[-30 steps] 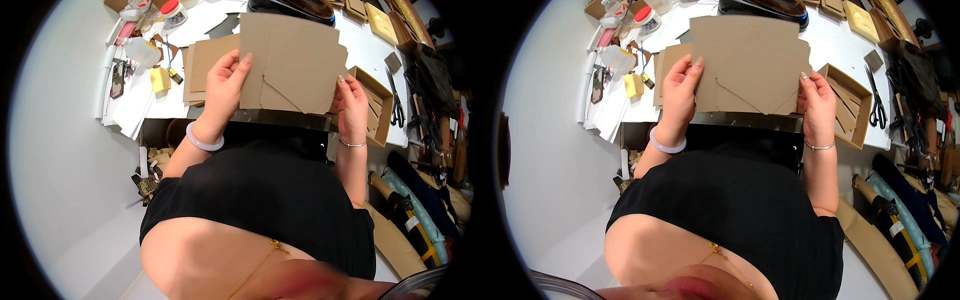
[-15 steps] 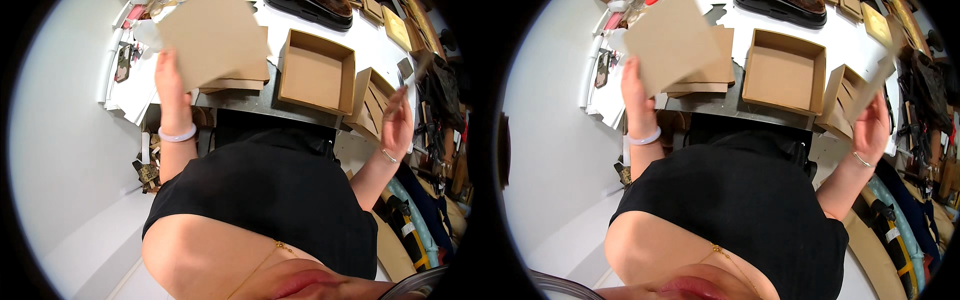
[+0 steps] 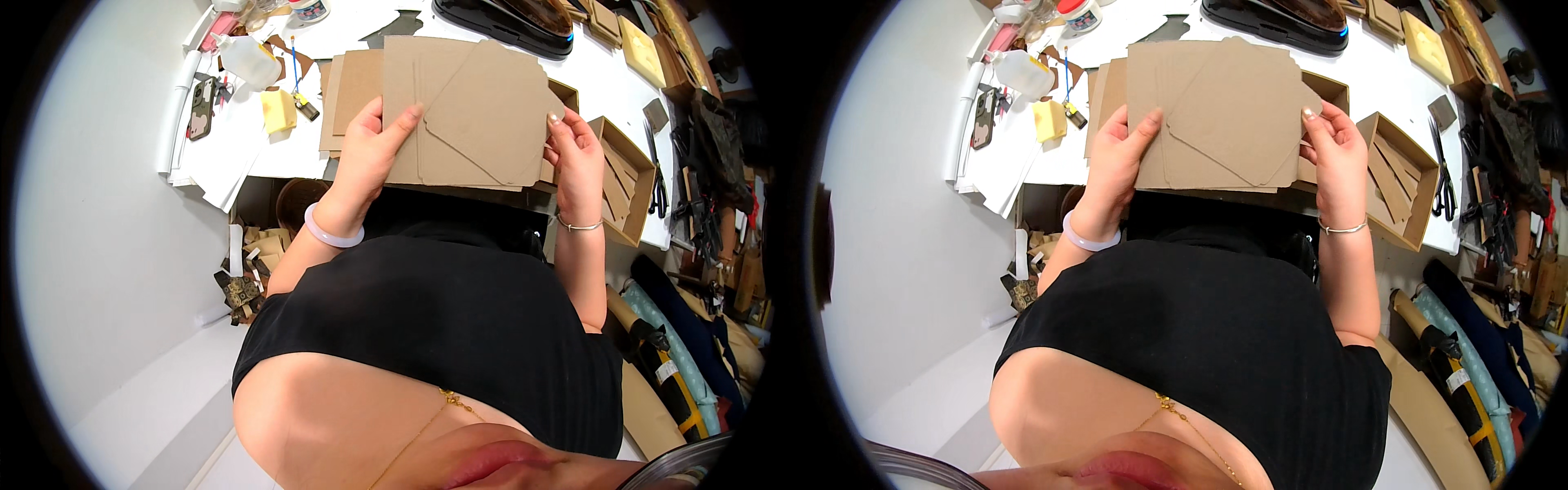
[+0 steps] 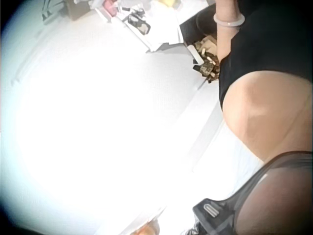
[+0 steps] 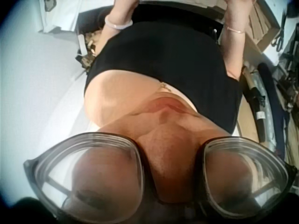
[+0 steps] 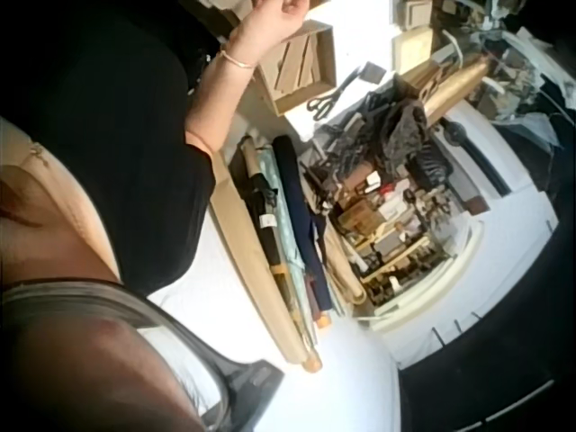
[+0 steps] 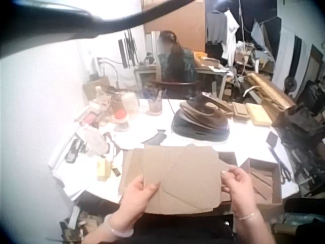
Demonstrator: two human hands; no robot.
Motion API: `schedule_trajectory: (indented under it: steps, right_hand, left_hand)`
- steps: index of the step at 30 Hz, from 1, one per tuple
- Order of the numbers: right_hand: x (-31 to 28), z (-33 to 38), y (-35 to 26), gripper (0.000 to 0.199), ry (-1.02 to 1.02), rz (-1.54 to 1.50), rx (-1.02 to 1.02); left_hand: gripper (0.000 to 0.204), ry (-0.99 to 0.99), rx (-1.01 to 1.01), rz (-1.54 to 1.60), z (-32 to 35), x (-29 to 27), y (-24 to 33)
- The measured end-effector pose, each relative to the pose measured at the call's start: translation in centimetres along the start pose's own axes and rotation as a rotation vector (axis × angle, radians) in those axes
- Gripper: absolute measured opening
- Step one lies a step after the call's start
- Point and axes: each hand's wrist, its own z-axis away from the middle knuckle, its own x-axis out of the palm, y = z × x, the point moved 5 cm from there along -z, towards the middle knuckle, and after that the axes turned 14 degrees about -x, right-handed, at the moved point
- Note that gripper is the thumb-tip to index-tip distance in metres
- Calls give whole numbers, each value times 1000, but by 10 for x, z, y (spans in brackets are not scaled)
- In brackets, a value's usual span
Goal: The person assembles small cardboard boxes by folding flaps and inserting pieces into a larger box on a cluttered workbench. They repeatedly pick up flat cardboard pieces, fold them, and place them into the box.
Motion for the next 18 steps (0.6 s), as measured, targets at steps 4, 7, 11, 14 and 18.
schedule_trajectory:
  steps: [4,7,11,14,18]
  right_hand:
    - [-7,-5,8,35,12,67,-56]
    - [-20,-9,-4,35,40,185,-90]
    - [-14,-11,-4,40,-110,314,-62]
    - [16,1,-5,42,-158,200,-34]
    - [23,10,10,42,-185,-70,81]
  left_hand:
    - [31,-5,21,4,-1,-1,-4]
    - [31,-29,6,0,-2,-2,-6]
    - [31,-73,-17,-14,-1,8,-11]
    - [30,-103,-6,1,-3,15,-9]
    - [31,-118,-3,-131,-9,1,-15]
